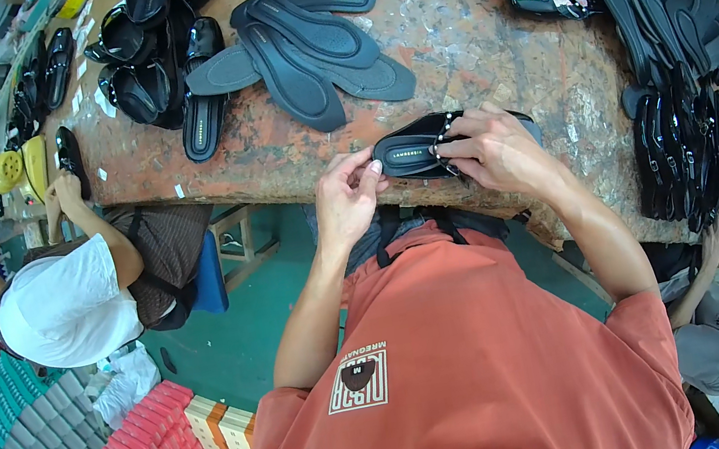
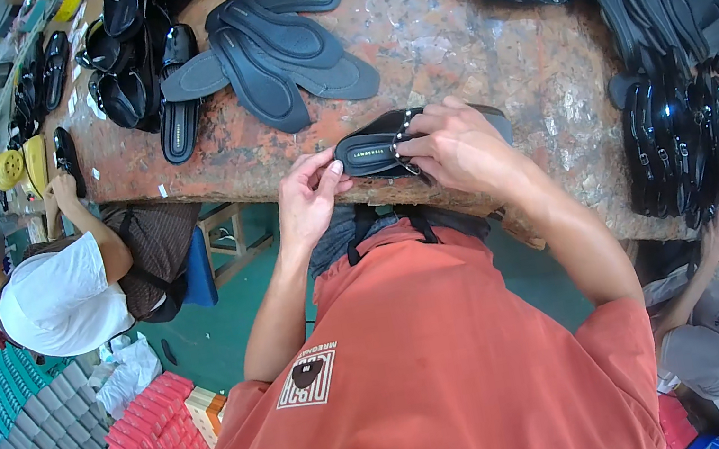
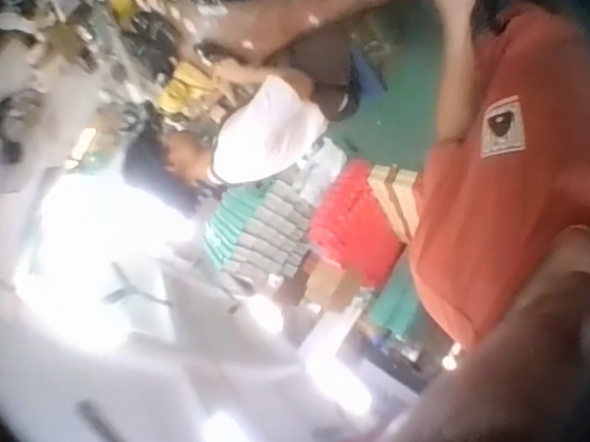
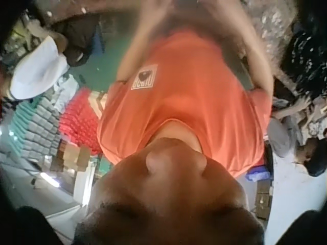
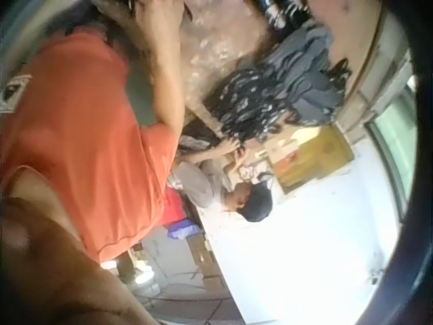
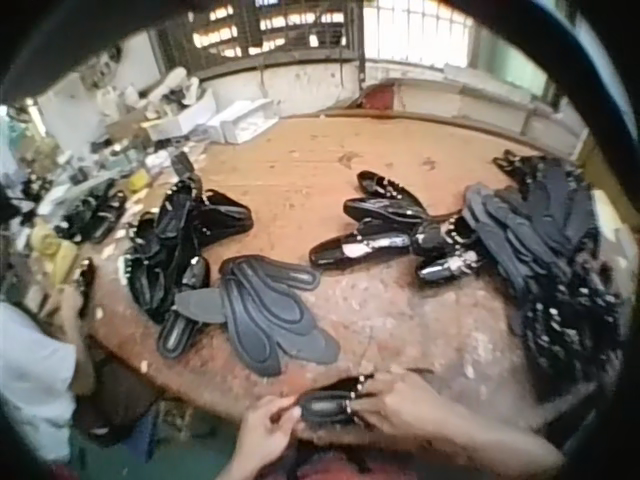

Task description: The person assembles black shoes by hand, repeatedly picking up a shoe upper and a sole, aligning them, and pressing them together. The person handles the shoes one at a time, placing the finished pairs on the table. The workspace is a large wooden table with piles of shoe parts.

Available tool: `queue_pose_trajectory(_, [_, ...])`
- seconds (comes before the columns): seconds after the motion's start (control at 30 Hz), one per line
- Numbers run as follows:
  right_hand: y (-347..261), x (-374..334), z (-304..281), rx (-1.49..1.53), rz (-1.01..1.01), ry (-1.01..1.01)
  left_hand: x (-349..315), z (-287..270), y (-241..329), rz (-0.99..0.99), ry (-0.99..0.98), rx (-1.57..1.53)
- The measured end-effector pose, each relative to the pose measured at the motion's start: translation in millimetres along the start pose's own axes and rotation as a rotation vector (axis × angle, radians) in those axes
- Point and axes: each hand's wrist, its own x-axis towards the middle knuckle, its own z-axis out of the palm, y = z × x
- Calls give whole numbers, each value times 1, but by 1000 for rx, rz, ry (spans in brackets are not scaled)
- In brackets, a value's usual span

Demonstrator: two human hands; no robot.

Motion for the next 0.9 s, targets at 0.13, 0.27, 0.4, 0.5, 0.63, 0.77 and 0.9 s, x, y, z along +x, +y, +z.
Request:
queue_pose_trajectory(0.13, [-2, 1, 4, -18, 49, 24, -1, 1, 12, -45, 11, 87])
queue_pose_trajectory(0.27, [-3, -1, 6, -34, 62, 17, 4, 2, 3, -29, 52, 184])
queue_pose_trajectory(0.4, [-5, 2, 6, -52, 94, -49, 6, 3, 11, -23, 38, 230])
queue_pose_trajectory(0.5, [-6, 5, 4, -82, 95, -73, 12, -2, 13, -31, -12, 295])
queue_pose_trajectory(0.63, [-4, 7, 6, -98, 75, -90, 30, 1, 25, 7, -34, 405])
queue_pose_trajectory(0.77, [-4, 8, 7, -169, 40, -105, 41, -1, 36, 138, -115, 663])
queue_pose_trajectory(0.9, [-24, 11, -13, -398, 60, -191, 35, 0, 46, 776, -268, 973])
